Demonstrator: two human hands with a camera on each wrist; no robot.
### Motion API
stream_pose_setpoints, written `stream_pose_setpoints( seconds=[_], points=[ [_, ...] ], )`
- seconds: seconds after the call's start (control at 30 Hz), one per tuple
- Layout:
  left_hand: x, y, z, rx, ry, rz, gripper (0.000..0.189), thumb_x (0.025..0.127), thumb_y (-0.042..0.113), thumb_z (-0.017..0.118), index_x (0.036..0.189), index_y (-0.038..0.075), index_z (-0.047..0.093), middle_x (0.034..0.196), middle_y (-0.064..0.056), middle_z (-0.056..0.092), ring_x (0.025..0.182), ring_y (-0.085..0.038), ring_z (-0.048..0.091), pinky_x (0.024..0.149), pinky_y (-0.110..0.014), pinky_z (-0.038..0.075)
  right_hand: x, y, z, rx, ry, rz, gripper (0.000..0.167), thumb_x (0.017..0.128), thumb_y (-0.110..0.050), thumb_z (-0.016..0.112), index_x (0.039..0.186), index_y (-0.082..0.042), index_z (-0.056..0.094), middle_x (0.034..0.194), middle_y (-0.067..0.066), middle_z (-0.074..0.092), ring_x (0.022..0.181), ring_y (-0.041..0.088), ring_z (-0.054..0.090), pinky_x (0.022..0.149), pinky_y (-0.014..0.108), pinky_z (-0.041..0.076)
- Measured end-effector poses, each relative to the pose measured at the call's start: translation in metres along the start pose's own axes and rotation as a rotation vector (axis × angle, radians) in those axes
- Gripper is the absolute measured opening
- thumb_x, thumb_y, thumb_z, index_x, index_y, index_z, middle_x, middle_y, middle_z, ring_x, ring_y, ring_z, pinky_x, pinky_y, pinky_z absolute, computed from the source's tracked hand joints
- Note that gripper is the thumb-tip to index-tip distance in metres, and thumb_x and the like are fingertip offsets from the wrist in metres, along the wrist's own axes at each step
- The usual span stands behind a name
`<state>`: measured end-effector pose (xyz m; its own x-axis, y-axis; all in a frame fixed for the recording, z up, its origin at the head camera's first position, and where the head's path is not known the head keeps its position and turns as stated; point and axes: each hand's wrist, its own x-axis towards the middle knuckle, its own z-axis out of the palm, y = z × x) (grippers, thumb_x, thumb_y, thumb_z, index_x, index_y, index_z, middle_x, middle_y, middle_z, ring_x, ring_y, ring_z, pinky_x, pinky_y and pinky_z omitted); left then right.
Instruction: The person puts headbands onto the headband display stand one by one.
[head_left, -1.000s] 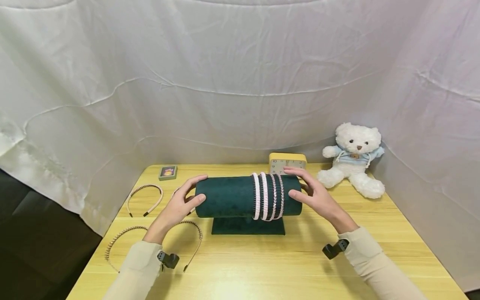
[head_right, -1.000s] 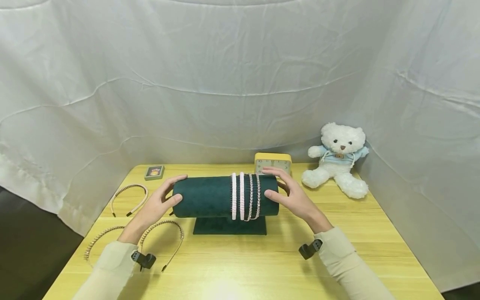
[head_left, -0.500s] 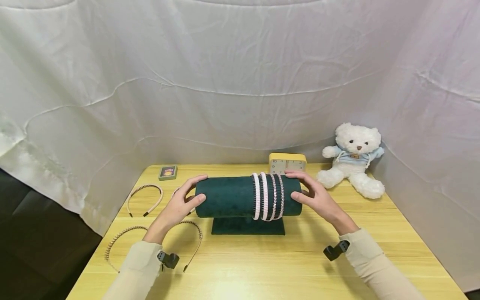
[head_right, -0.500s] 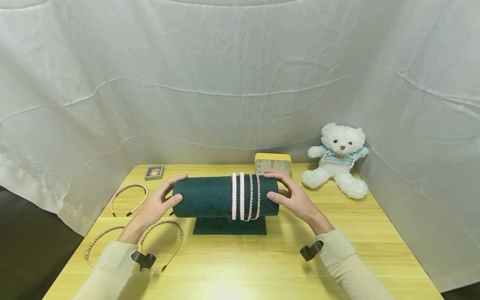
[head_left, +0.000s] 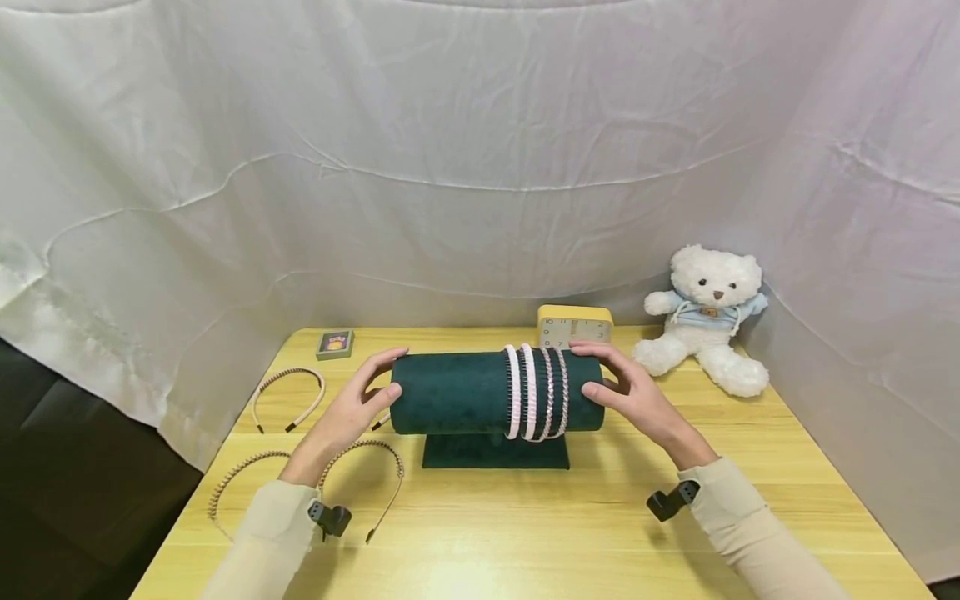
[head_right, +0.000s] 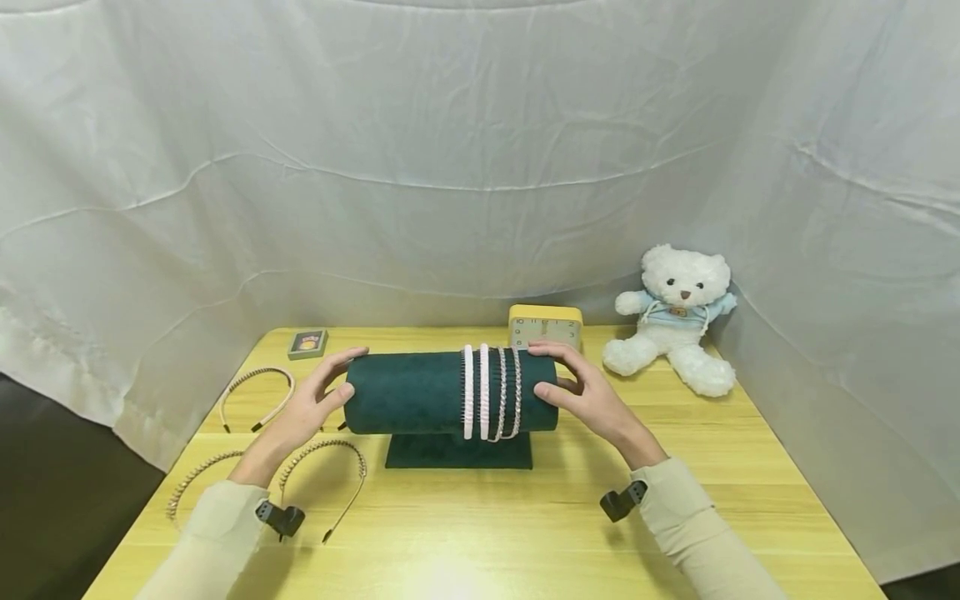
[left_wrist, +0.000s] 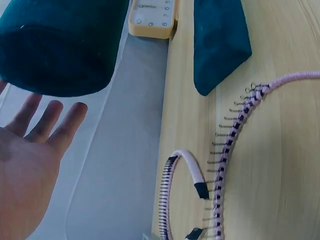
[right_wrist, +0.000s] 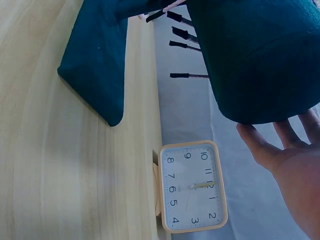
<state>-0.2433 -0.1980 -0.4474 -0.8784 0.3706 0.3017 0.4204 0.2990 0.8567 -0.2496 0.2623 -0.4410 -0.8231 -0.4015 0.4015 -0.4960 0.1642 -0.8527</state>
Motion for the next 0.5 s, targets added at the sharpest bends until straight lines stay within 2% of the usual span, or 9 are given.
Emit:
stream_pose_setpoints(
  seconds=[0.07,0.13,0.17,0.23,0.4,0.47,0.5],
  points=[
    [0.0,-0.002,-0.003,0.004,0.008,0.017,0.051,0.117,0.02,0.051,0.167,0.019,0.042,0.172,-0.014,0.04,0.158,-0.04,0.036,0.125,-0.065,0.038,0.0,0.0,0.0,0.005,0.001,0.0,0.051,0.105,0.0,0.066,0.154,-0.01,0.057,0.169,0.021,0.042,0.153,0.007,0.044,0.114,0.017,0.046],
    [-0.001,-0.004,-0.008,0.008,0.01,0.037,0.049,0.118,0.017,0.046,0.167,0.014,0.042,0.169,-0.019,0.043,0.155,-0.042,0.041,0.125,-0.053,0.043,0.0,0.0,0.0,0.008,0.003,0.002,0.051,0.105,-0.001,0.067,0.154,-0.009,0.057,0.169,0.02,0.042,0.153,0.007,0.044,0.114,0.017,0.046],
    [-0.002,-0.005,-0.01,0.011,0.012,0.035,0.048,0.119,0.018,0.045,0.166,0.013,0.043,0.168,-0.02,0.044,0.154,-0.042,0.042,0.124,-0.047,0.045,0.0,0.001,0.0,0.009,0.002,0.005,0.051,0.105,-0.001,0.067,0.155,-0.01,0.057,0.169,0.019,0.043,0.152,0.007,0.044,0.114,0.017,0.046],
    [-0.004,-0.008,-0.016,0.022,0.011,0.02,0.047,0.119,0.019,0.044,0.166,0.012,0.044,0.167,-0.02,0.045,0.152,-0.043,0.046,0.123,-0.044,0.048,0.0,0.001,0.0,0.01,0.002,0.007,0.052,0.105,-0.001,0.067,0.155,-0.01,0.057,0.17,0.016,0.043,0.152,0.007,0.045,0.113,0.018,0.047],
    [-0.013,-0.017,-0.028,0.097,0.007,-0.061,0.049,0.118,0.028,0.05,0.165,0.015,0.046,0.168,-0.016,0.045,0.156,-0.043,0.042,0.123,-0.069,0.038,0.0,0.001,0.0,0.015,-0.002,0.001,0.052,0.105,0.0,0.067,0.155,-0.009,0.056,0.17,0.013,0.044,0.152,0.007,0.046,0.113,0.019,0.049],
    [-0.018,-0.023,-0.032,0.126,0.0,-0.089,0.05,0.117,0.031,0.052,0.164,0.015,0.047,0.168,-0.015,0.045,0.157,-0.042,0.04,0.121,-0.07,0.039,0.0,0.0,-0.001,0.019,-0.003,-0.004,0.052,0.105,0.001,0.066,0.155,-0.008,0.056,0.169,0.016,0.044,0.152,0.007,0.046,0.113,0.019,0.049],
    [-0.02,-0.026,-0.034,0.139,-0.005,-0.106,0.051,0.117,0.032,0.053,0.164,0.016,0.047,0.169,-0.015,0.045,0.157,-0.041,0.04,0.122,-0.066,0.041,0.0,0.0,-0.001,0.021,-0.003,-0.006,0.052,0.105,0.001,0.066,0.155,-0.008,0.056,0.169,0.018,0.043,0.152,0.007,0.046,0.113,0.019,0.049]
  ],
)
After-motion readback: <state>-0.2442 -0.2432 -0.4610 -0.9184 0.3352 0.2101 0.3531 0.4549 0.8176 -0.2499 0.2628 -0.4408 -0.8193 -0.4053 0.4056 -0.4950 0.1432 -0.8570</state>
